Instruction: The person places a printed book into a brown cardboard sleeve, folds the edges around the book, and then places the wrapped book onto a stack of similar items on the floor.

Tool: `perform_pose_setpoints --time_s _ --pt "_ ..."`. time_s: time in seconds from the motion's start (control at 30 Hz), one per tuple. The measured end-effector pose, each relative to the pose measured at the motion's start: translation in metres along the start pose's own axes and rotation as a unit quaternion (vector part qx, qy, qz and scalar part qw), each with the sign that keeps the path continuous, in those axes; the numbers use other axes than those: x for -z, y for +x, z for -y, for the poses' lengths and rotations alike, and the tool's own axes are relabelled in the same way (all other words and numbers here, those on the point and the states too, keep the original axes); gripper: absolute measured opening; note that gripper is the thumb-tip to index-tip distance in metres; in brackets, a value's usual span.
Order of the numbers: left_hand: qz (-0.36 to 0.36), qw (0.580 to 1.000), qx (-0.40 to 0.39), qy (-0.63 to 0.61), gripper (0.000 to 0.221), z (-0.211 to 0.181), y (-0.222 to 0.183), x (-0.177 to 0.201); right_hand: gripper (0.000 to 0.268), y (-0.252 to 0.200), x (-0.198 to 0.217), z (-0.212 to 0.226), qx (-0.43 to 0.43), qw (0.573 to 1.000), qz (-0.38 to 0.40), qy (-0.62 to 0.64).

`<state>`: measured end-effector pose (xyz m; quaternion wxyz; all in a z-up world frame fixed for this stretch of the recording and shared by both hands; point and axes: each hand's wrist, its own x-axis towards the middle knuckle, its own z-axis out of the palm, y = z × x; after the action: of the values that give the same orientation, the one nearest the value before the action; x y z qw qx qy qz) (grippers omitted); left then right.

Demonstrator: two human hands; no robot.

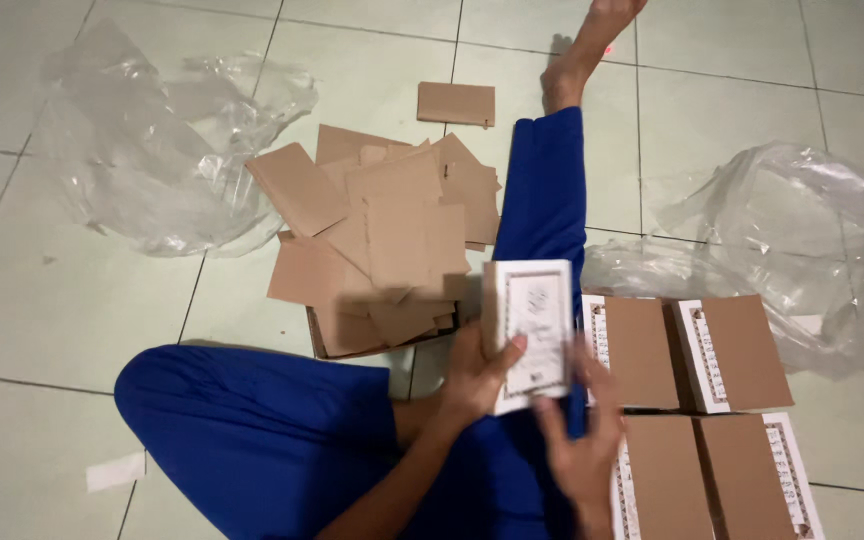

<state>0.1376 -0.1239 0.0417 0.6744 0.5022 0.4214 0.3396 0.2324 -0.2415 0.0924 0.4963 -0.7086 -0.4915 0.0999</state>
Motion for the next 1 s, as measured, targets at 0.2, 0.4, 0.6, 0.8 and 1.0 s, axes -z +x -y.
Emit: perform_pose_setpoints --time_s 0.2,0.4,0.6,0.8,1.0 --pt "0.3 0.945 -0.068 -0.108 0.058 -0.031 -0.043 -0.042 0.062 -0.052 0.07 -0.149 -0.263 0.818 -0.064 0.508" --pt "0.27 0.954 0.005 0.131 0.046 -0.021 -0.082 -0.116 0.054 -0.09 0.117 -0.155 -0.271 0.849 -0.267 0.368" --pt "0.389 0.887 -0.012 0.25 0.049 0.002 -0.109 -0.187 0.019 -0.219 0.194 -0.226 -0.239 0.933 -0.235 -0.132" --pt "0.53 0.782 -0.102 0.311 0.045 0.088 -0.164 -0.263 0.034 -0.439 0.345 -0.399 -0.591 0.792 -0.121 -0.1" --pt "0.708 0.628 -0.151 0.286 0.06 0.083 -0.2 -0.271 0.045 -0.416 0.283 -0.168 -0.348 0.738 -0.142 -0.56"
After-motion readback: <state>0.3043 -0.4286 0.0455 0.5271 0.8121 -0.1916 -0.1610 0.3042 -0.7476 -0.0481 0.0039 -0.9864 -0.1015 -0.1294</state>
